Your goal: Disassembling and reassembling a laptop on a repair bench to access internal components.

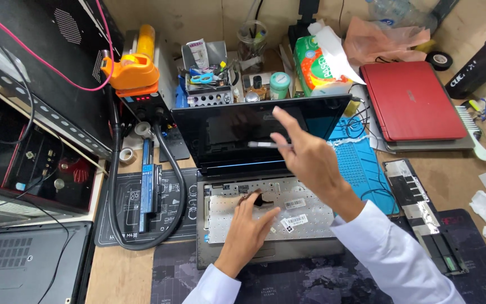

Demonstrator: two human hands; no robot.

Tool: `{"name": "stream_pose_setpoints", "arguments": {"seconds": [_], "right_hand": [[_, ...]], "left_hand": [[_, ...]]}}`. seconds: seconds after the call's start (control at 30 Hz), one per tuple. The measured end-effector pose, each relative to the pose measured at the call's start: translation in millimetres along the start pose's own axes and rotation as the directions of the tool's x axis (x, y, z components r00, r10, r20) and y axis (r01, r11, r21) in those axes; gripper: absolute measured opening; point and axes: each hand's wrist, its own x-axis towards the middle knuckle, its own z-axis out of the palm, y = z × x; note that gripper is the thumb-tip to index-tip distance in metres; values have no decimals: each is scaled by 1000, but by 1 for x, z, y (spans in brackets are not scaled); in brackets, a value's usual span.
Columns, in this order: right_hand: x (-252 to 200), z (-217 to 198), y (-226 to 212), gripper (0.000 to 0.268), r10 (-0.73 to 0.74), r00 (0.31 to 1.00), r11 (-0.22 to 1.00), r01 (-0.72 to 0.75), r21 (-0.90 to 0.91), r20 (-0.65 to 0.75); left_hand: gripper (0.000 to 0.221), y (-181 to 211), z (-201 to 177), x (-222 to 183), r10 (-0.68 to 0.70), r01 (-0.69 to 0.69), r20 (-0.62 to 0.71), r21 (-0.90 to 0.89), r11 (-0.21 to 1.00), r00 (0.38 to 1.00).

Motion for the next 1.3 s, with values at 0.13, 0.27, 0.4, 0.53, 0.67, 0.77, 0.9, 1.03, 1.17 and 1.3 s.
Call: {"name": "stream_pose_setpoints", "arguments": {"seconds": [0.13, 0.27, 0.4, 0.53, 0.67, 0.77, 0.9, 1.03, 1.17, 1.3], "right_hand": [[21, -1, 8, 59, 21, 1000, 998, -22, -64, -12], [26, 5, 12, 60, 120, 990, 961, -96, -258, 80], [21, 0, 4, 46, 90, 994, 960, -70, -271, 62], [1, -5, -7, 42, 20, 998, 938, -36, -345, -52], [-34, -22, -29, 44, 20, 999, 926, -37, -375, -48], [-68, -29, -37, 52, 14, 1000, 950, -12, -312, 7], [-107, -41, -48, 57, 5, 999, 968, 8, -250, 54], [-132, -49, -57, 51, 26, 995, 969, -1, -248, 96], [-146, -56, -57, 51, 121, 962, 982, -81, -170, 243], [-125, -71, -57, 59, 417, 725, 894, -436, -103, 548]], "left_hand": [[27, -15, -13, -2, -163, 166, 34, -141, 976, 986], [24, -53, -25, -13, -321, 295, -131, -186, 937, 938], [42, -78, -44, -9, -725, 614, -125, -447, 650, 677], [27, -93, -51, -12, -541, 379, -348, -436, 816, 766], [22, -113, -45, -15, -621, 350, -321, -604, 716, 716], [27, -105, -57, -2, -680, 376, -270, -668, 642, 681], [70, -122, -56, 7, -803, 444, -133, -775, 450, 582], [77, -139, -50, 17, -824, 629, -71, -610, 482, 562], [70, -136, -51, 14, -791, 513, 50, -785, 346, 609], [69, -125, -61, 15, -762, 560, 43, -704, 436, 646]]}}
